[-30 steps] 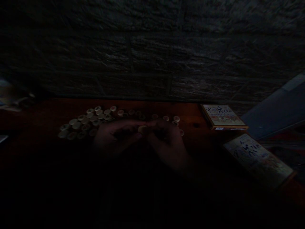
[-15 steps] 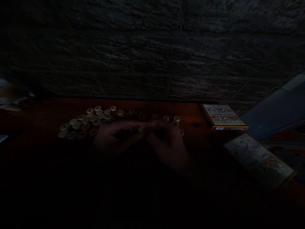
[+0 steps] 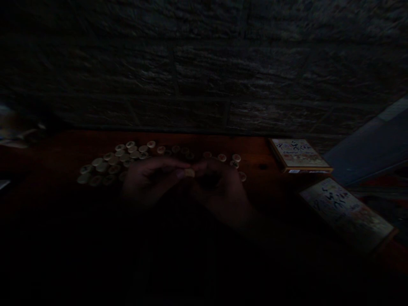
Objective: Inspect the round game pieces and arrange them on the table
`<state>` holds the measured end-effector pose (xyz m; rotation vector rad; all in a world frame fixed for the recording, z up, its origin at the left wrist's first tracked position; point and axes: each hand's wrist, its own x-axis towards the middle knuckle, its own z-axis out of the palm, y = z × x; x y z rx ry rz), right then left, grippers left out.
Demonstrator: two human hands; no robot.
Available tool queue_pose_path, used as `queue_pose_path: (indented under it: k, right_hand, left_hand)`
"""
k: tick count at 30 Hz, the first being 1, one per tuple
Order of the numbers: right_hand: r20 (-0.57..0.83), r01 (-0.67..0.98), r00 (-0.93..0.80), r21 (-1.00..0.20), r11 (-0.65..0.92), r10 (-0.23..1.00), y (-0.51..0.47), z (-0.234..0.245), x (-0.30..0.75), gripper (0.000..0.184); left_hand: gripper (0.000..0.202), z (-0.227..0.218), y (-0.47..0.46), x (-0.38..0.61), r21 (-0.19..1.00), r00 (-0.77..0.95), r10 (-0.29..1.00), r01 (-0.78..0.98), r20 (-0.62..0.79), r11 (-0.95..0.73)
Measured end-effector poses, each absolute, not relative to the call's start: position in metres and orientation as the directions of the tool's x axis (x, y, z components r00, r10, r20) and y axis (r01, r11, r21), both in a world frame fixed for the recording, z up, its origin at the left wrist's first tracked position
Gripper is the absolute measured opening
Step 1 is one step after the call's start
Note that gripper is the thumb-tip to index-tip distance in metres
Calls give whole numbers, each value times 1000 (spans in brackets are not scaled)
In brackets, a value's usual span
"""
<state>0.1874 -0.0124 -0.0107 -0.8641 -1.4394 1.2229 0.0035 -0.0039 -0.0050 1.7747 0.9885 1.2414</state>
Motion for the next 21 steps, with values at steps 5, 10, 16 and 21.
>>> queue_pose_path:
  k: [5,10,16,21]
  right_hand:
    - [201,-15,-225,-979,203,953,-14,-5,187,18]
    - [223,19,-208,-973,232,952,-15,-2,187,18]
    - [210,26,-194,-975,219,958,-14,-2,188,21]
    - [222,-43,-136,-975,218,966,-14,-3,189,14]
  left_hand:
    - [11,-5,-4,0,863,250,881,218,402,-456]
    - [13,-4,-5,-1,884,284,880,169,380,-436]
    - [23,-6,-7,0,903,329,881,147,341,-404]
    - [24,-7,-6,2,913,305,893,136,332,-385]
